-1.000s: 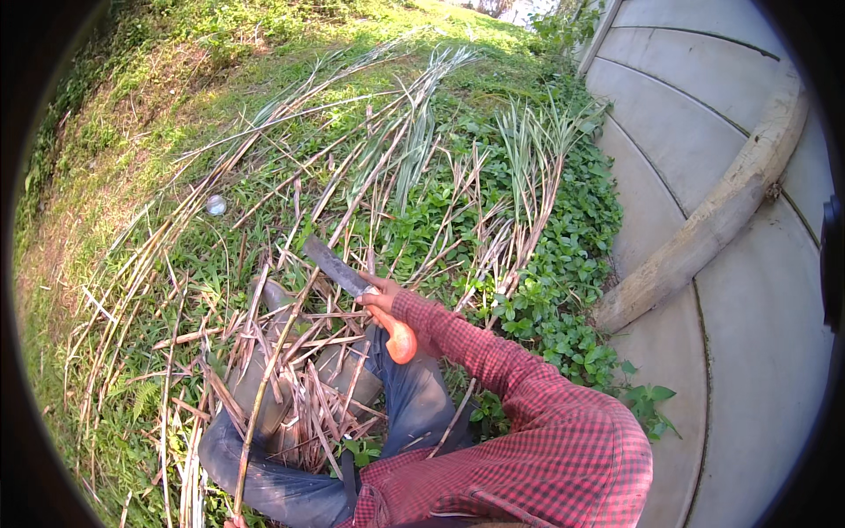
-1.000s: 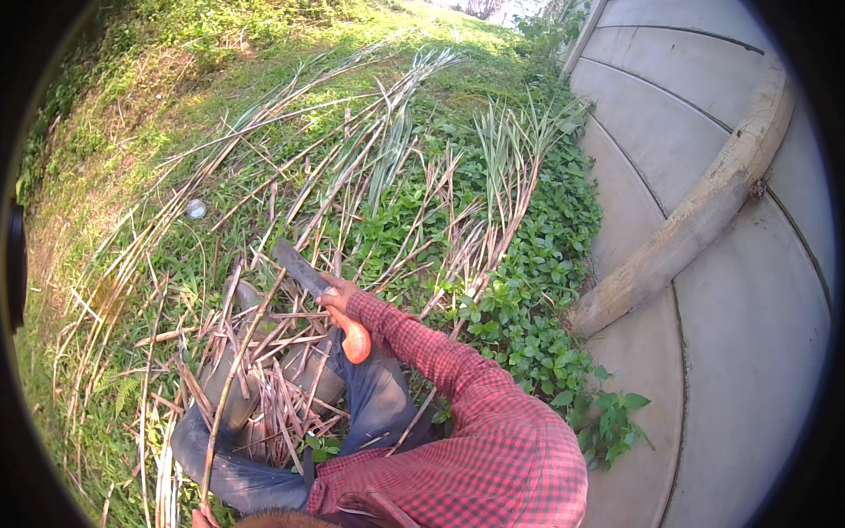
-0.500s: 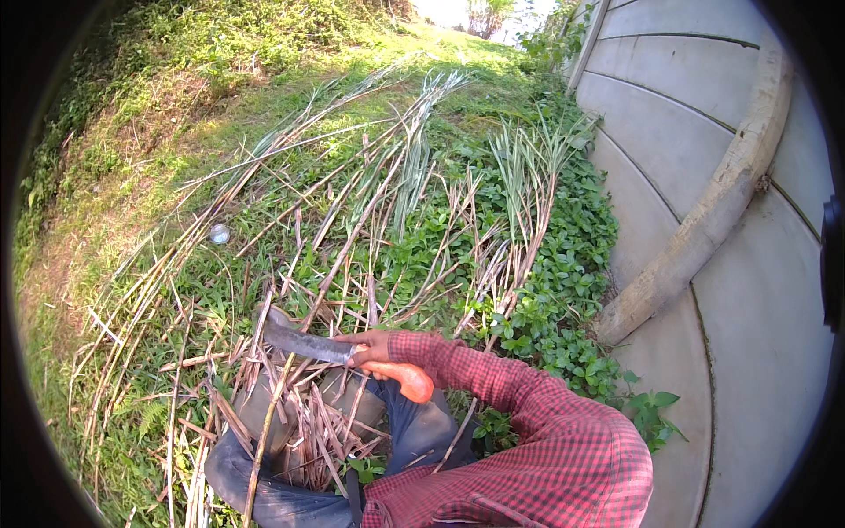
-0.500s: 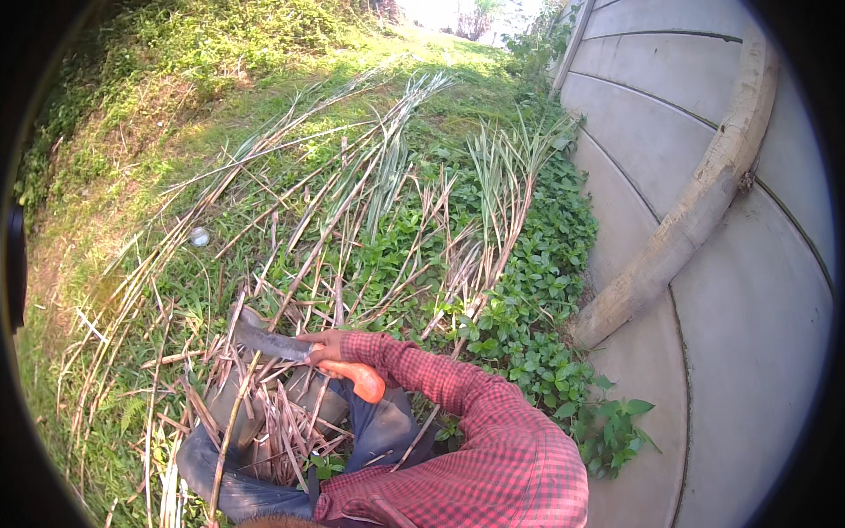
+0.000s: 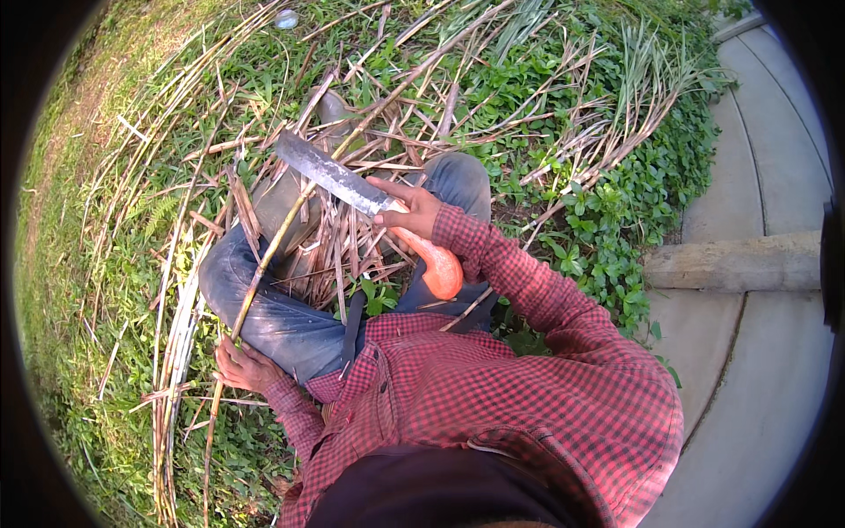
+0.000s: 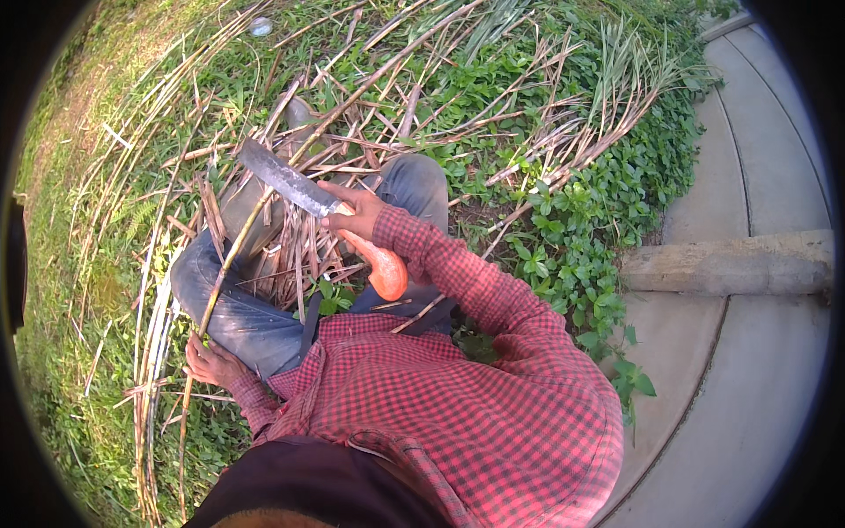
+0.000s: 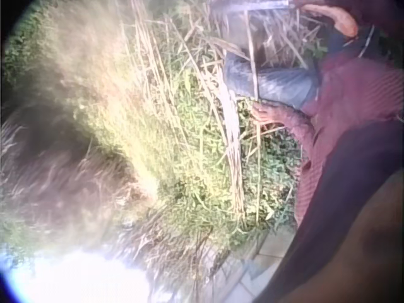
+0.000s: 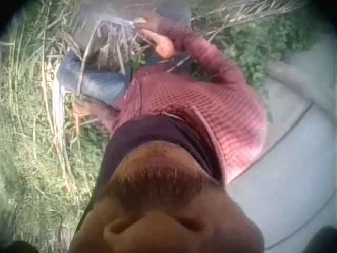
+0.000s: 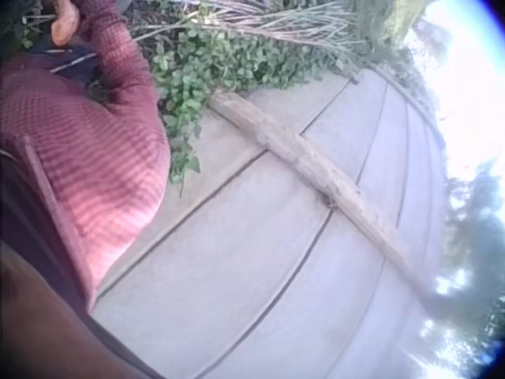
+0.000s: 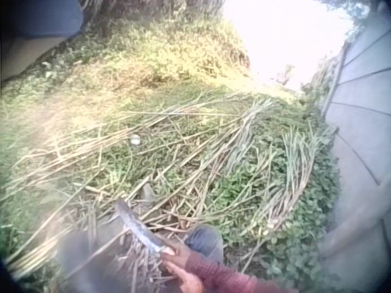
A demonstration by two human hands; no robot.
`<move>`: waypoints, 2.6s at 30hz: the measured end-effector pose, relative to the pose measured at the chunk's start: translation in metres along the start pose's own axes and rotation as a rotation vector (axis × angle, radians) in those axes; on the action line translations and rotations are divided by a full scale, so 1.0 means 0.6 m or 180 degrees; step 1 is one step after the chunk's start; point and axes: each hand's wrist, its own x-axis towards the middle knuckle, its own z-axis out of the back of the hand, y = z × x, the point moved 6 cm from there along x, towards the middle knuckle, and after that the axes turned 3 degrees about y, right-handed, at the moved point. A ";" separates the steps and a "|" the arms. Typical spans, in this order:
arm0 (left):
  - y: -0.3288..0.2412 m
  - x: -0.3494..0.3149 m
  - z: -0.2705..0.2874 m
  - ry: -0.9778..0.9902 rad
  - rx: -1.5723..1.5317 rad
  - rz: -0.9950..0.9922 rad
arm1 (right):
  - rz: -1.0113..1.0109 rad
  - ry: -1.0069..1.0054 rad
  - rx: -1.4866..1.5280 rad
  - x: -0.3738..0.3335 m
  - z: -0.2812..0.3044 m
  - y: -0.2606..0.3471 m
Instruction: The person sits on the ground and uses a machete to split long, thin sticks into smaller pieces. They hold a stick in their left hand and repeatedly strike it with the machete in their right hand, creating a pile of wood chips and debris.
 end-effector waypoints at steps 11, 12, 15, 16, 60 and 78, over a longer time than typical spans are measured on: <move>0.048 0.088 -0.057 0.1955 -0.1169 -0.0343 | -0.0492 -0.1453 0.1013 0.028 0.271 -0.027; 0.070 0.078 -0.088 0.2861 -0.1793 0.0091 | -0.0433 -0.1527 0.0935 0.039 0.288 -0.028; 0.092 0.034 -0.114 0.4697 -0.2466 0.1192 | -0.0424 -0.1678 0.0940 0.063 0.304 -0.037; 0.086 0.039 -0.111 0.4823 -0.2536 0.1202 | -0.0445 -0.1632 0.0882 0.070 0.302 -0.043; 0.135 0.082 -0.055 0.4364 -0.2655 0.0386 | -0.0291 0.0645 0.0559 0.008 0.022 0.017; 0.191 0.092 -0.091 0.3342 -0.1721 0.0198 | -0.0038 0.0814 0.0585 0.013 -0.037 0.022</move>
